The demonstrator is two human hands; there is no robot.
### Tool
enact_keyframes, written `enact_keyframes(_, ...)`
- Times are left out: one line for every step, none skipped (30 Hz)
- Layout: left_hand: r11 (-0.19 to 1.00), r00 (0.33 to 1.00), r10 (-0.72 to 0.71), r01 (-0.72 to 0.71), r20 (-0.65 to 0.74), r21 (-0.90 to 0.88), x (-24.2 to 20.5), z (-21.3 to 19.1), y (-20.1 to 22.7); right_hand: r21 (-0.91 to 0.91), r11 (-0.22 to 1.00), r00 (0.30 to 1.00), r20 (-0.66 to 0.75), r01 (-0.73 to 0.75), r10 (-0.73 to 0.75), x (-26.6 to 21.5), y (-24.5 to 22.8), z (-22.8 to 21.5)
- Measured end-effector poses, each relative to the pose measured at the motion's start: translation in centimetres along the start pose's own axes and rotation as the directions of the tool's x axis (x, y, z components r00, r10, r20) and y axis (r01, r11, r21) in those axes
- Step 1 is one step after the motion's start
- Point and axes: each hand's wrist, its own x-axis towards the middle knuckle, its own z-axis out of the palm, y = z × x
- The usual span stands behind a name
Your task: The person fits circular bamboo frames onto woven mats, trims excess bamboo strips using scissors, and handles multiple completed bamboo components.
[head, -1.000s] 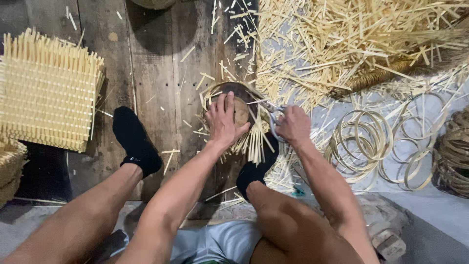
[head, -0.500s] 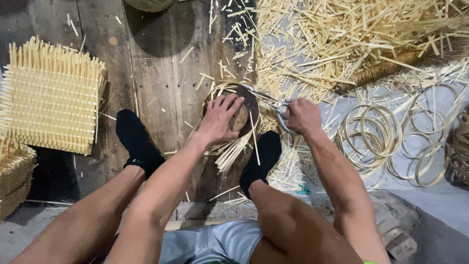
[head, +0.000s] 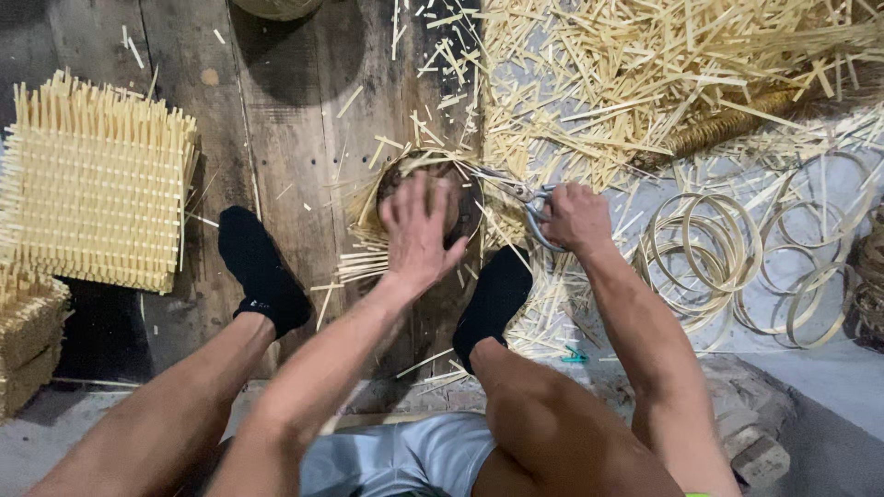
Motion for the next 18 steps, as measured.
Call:
enact_keyframes(0.975,0.979,-0.193,0.185,-0.059,-0.124,0.1,0.6,0.1,-0.002,1.000,1.000,0.000,-0.004,0.004,0.0,-0.1,-0.1)
enact_keyframes(0.975,0.980,-0.190,0.182,-0.059,-0.126,0.2,1.2,0.0,0.045,0.998,0.998,0.053,-0.041,0.039,0.2,-0.5,-0.4)
enact_keyframes(0.953,0.963,-0.208,0.159,-0.174,-0.258,0.2,2.0,0.0,0.088,0.993,0.991,0.113,-0.076,0.066,0.1,-1.1,-0.8)
enact_keyframes(0.916,0.929,-0.239,0.120,-0.282,-0.382,0.1,2.7,0.1,0.083,0.994,0.991,0.120,-0.075,0.065,0.2,-1.9,-1.2)
enact_keyframes(0.916,0.929,-0.241,0.123,-0.280,-0.382,-0.1,3.1,-0.1,0.029,0.999,0.999,-0.026,-0.018,0.019,0.5,-2.9,-1.5)
enact_keyframes(0.931,0.943,-0.169,0.059,-0.285,-0.359,-0.2,3.4,-0.3,-0.033,0.999,0.985,-0.169,0.031,-0.036,0.6,-3.4,-1.8)
enact_keyframes(0.942,0.952,-0.096,-0.008,-0.292,-0.334,-0.1,3.5,-0.5,-0.031,0.999,0.985,-0.171,0.033,-0.037,1.0,-3.7,-2.0)
enact_keyframes(0.943,0.951,-0.097,-0.007,-0.293,-0.332,0.0,3.4,-0.6,-0.044,0.999,0.991,-0.131,0.008,-0.014,1.3,-4.1,-2.1)
enact_keyframes(0.950,0.955,-0.081,-0.013,-0.285,-0.313,0.1,3.2,-0.8,-0.059,0.998,0.996,-0.091,-0.020,0.014,1.5,-4.0,-2.1)
enact_keyframes(0.956,0.959,-0.065,-0.019,-0.276,-0.293,0.2,2.9,-1.1,-0.059,0.998,0.995,-0.094,-0.022,0.016,1.5,-3.4,-2.3)
enact_keyframes(0.955,0.959,-0.068,-0.017,-0.274,-0.295,0.2,2.6,-1.5,0.052,0.995,0.990,0.111,-0.090,0.084,1.3,-2.5,-2.3)
enact_keyframes(0.954,0.978,-0.018,-0.046,-0.209,-0.298,0.3,2.2,-2.1,0.146,0.973,0.940,0.318,-0.178,0.124,1.1,-1.8,-2.2)
enact_keyframes(0.950,0.989,0.031,-0.074,-0.144,-0.302,0.4,1.9,-2.5,0.146,0.973,0.939,0.321,-0.176,0.121,0.9,-1.5,-2.1)
enact_keyframes(0.950,0.990,0.028,-0.070,-0.141,-0.303,0.5,1.8,-2.6,0.082,0.991,0.976,0.199,-0.102,0.084,0.6,-1.3,-2.0)
enact_keyframes(0.950,0.994,0.030,-0.061,-0.107,-0.307,0.7,1.6,-2.6,0.009,0.999,0.997,0.073,-0.038,0.037,0.6,-1.3,-2.2)
enact_keyframes(0.949,0.997,0.031,-0.053,-0.074,-0.310,0.9,1.5,-2.6,0.008,0.999,0.997,0.072,-0.037,0.037,0.7,-1.7,-2.4)
enact_keyframes(0.950,0.997,0.032,-0.054,-0.076,-0.309,1.1,1.4,-2.7,-0.035,0.999,0.999,0.016,-0.027,0.028,1.1,-2.6,-2.7)
enact_keyframes(0.943,0.995,0.085,-0.098,-0.056,-0.318,1.1,1.2,-2.9,-0.079,0.997,0.999,-0.040,-0.019,0.016,1.3,-3.2,-3.1)
